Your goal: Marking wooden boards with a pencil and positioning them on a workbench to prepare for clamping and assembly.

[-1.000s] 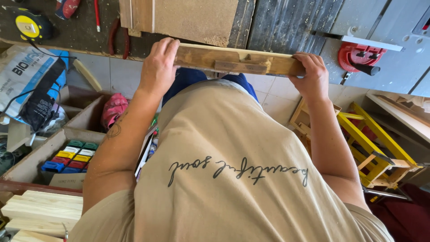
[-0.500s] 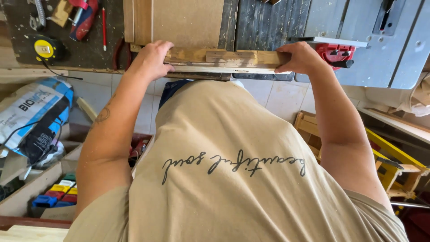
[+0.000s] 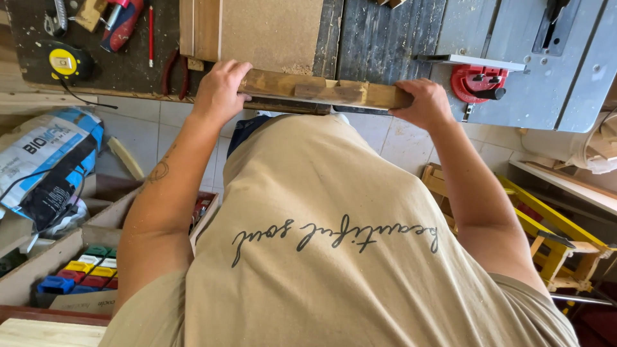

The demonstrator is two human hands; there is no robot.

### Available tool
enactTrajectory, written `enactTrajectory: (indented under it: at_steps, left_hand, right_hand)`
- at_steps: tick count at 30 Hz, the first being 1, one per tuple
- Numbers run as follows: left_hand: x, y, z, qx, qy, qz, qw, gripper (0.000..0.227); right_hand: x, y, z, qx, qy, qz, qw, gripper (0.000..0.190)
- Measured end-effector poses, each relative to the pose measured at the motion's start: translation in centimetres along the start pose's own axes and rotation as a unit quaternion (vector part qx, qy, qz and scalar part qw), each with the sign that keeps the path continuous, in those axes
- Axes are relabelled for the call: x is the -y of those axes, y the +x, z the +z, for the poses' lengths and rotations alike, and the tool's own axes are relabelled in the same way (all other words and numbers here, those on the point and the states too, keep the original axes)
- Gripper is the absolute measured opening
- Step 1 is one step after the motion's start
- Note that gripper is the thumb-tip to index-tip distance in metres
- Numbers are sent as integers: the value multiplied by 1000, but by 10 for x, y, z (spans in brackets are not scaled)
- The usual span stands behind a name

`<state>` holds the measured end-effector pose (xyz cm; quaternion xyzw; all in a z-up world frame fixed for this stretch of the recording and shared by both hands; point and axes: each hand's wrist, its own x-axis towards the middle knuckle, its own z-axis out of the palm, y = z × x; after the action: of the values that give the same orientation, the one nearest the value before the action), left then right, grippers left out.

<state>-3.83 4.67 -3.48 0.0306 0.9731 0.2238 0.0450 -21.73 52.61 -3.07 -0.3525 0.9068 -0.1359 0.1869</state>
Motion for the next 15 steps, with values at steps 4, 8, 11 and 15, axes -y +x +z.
enactTrajectory:
  at_steps: [4, 8, 11, 15]
  left_hand:
    - [-11, -10, 7, -45, 9, -2, 999, 63]
    - [-21, -13, 3, -69, 24, 9, 997, 71]
    - [-22, -13, 2, -68, 36, 7, 997, 70]
    - [-17, -14, 5, -68, 32, 6, 997, 75]
  right_hand:
    - [0, -15, 23, -141, -13, -85, 986, 52]
    - [0, -21, 25, -167, 34, -96, 981, 55]
    - [0, -22, 25, -159, 40, -93, 982, 56]
    - [1, -21, 22, -149, 32, -86, 985, 55]
